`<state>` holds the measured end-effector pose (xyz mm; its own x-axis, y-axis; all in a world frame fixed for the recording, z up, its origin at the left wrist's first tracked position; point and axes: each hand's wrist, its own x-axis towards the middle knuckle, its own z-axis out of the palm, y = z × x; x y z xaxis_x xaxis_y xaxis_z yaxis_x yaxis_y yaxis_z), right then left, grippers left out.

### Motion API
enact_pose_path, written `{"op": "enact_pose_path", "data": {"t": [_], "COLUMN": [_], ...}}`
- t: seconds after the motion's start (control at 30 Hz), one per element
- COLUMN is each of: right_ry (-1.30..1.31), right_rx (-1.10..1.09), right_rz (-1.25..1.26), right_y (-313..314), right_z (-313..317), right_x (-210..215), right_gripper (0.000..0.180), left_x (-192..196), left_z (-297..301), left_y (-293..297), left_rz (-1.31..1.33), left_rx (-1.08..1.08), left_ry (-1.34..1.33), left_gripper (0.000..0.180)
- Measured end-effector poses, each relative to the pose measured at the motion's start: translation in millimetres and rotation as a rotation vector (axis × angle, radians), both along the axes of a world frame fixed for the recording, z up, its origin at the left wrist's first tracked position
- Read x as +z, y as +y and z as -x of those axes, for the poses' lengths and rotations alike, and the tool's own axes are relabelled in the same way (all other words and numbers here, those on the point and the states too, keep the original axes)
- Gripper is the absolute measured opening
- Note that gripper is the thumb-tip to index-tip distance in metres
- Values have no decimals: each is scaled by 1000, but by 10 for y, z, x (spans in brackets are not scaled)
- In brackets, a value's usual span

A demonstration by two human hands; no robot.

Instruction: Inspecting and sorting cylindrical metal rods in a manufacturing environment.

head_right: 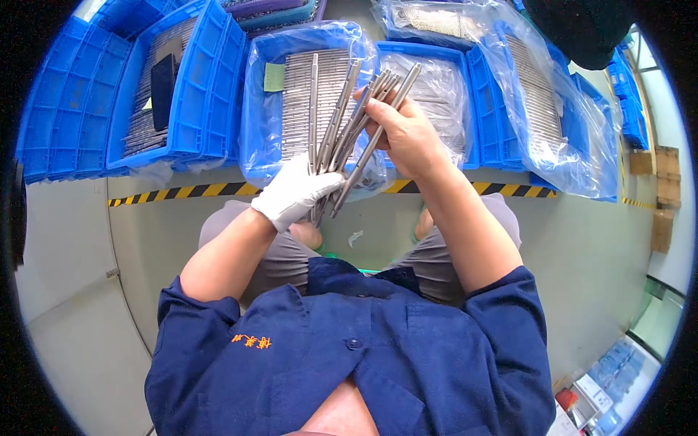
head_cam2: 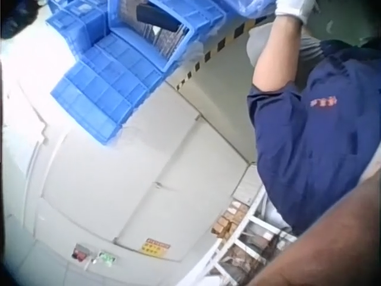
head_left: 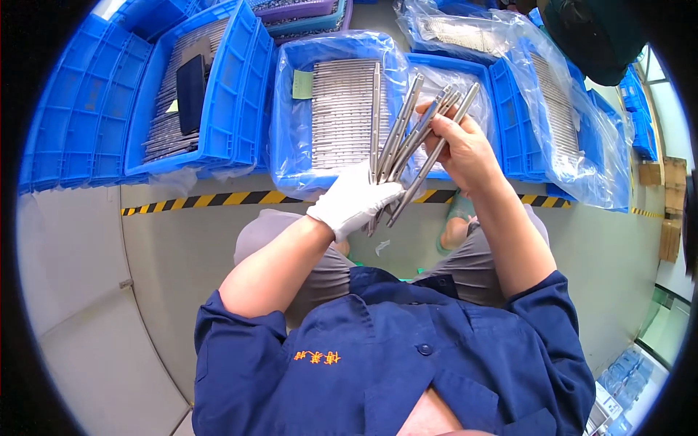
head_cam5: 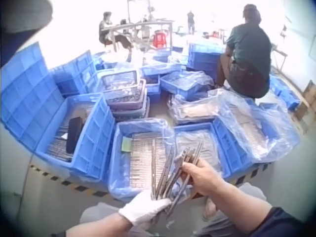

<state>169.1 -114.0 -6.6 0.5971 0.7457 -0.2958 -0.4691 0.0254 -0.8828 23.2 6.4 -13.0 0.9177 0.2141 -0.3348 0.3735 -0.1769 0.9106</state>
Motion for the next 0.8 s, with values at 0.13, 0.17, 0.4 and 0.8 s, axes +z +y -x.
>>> {"op": "enact_pose_path", "data": {"t": [0.13, 0.17, 0.4, 0.8], "right_ry": [-82, -110, -166, -22], "right_rx": [-88, -130, -335, -762], "right_rz": [-35, -13, -125, -379], "right_y": [14, 8, -145, -862], "right_z": [-7, -33, -458, -1393], "right_x": [30, 52, 134, 338], "right_gripper": [19, 20, 23, 17], "left_x": [13, 13, 17, -31], "left_z": [5, 11, 43, 76], "left_y": [15, 12, 28, 136], "left_rz": [41, 39, 231, 487], "left_rx": [-13, -7, 70, 156], "left_ry": [-7, -25, -34, -25], "left_gripper": [26, 27, 21, 22]}}
